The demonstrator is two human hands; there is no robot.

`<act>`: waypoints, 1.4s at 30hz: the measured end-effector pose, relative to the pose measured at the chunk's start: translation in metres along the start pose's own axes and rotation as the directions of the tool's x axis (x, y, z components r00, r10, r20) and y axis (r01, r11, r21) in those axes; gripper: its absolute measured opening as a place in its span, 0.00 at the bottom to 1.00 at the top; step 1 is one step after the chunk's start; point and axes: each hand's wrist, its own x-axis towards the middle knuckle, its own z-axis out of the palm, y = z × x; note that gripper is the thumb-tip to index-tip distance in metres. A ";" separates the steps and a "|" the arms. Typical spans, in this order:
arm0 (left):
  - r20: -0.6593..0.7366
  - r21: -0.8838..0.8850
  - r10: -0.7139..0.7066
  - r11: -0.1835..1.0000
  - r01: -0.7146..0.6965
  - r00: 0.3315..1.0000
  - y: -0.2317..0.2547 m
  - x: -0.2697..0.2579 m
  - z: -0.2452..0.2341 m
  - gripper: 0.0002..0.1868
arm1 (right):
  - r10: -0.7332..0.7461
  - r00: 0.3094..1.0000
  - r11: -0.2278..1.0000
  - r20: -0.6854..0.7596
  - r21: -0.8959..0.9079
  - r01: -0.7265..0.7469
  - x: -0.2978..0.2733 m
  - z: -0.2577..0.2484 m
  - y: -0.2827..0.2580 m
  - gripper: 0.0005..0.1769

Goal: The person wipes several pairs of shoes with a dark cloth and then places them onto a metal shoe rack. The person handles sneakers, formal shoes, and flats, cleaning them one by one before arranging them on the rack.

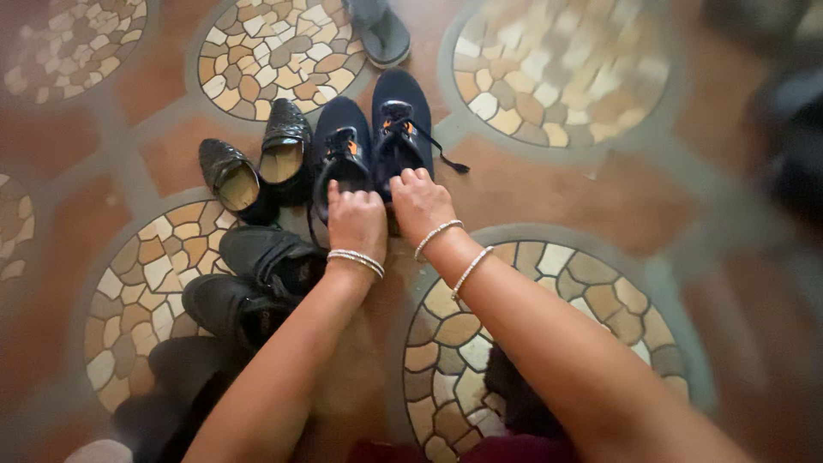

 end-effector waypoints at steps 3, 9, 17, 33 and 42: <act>-0.012 -0.080 0.069 0.994 -0.070 0.998 0.022 -0.013 -0.008 0.08 | 0.004 0.999 0.998 0.033 -0.060 -0.002 -0.017 -0.011 0.013 0.03; 0.013 -0.184 0.203 0.963 -0.197 0.979 0.068 -0.037 -0.028 0.07 | 0.081 0.986 0.988 0.147 -0.140 -0.060 -0.076 -0.058 0.024 0.04; 0.152 -0.221 0.245 0.953 -0.209 0.958 0.093 -0.061 -0.077 0.18 | 0.215 0.938 0.975 0.273 -0.121 -0.188 -0.115 -0.094 0.014 0.19; 0.480 -0.346 0.048 0.928 0.139 0.876 0.081 -0.062 -0.075 0.24 | 0.093 0.989 0.996 0.116 -0.010 -0.092 -0.122 -0.063 0.040 0.09; 0.287 -0.328 0.131 0.944 -0.031 0.949 0.084 -0.063 -0.084 0.28 | 0.152 0.975 0.988 0.164 -0.060 -0.144 -0.121 -0.055 0.037 0.03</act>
